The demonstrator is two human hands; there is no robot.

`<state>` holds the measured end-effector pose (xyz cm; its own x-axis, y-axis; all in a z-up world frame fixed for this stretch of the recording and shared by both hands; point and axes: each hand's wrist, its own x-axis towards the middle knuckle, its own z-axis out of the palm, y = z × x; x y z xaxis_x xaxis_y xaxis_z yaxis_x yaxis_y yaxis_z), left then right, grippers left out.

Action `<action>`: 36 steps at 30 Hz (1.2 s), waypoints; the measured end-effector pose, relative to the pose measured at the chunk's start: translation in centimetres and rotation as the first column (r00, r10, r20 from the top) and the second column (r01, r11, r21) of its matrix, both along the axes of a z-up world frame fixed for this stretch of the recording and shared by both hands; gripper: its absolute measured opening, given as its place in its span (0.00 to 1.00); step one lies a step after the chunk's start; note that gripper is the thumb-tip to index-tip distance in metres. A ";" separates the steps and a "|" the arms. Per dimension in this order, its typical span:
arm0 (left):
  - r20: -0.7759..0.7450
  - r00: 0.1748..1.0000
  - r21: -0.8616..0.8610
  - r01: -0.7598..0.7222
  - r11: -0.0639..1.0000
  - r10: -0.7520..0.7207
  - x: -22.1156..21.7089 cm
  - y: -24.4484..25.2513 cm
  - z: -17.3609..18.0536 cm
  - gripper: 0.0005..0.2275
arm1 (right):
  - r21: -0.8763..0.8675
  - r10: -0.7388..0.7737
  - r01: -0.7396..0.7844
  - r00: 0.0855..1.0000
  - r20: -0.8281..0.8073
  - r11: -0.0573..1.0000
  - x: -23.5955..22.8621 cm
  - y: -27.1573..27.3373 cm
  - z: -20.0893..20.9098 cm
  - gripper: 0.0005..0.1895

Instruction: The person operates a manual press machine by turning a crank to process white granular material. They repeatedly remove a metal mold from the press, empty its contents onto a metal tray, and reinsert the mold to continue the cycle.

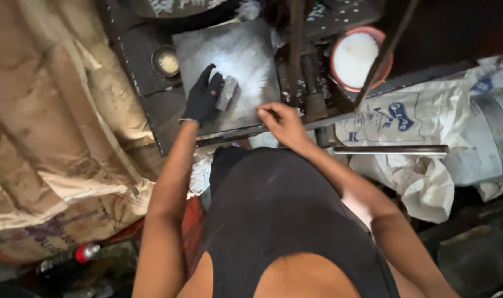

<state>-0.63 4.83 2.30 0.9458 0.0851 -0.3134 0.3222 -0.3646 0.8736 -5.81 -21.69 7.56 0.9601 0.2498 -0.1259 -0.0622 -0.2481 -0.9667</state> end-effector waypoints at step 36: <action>0.391 0.879 0.075 -0.325 0.943 0.272 -8.6 2.1 -9.5 0.17 | 0.270 -0.044 0.290 0.751 -0.658 0.918 4.2 2.0 -10.5 0.11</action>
<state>-9.23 6.96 -7.23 0.9131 0.3981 0.0883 0.0981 -0.4247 0.9000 -1.60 -19.66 -2.98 0.7194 0.2365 -0.6531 -0.6915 0.1559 -0.7054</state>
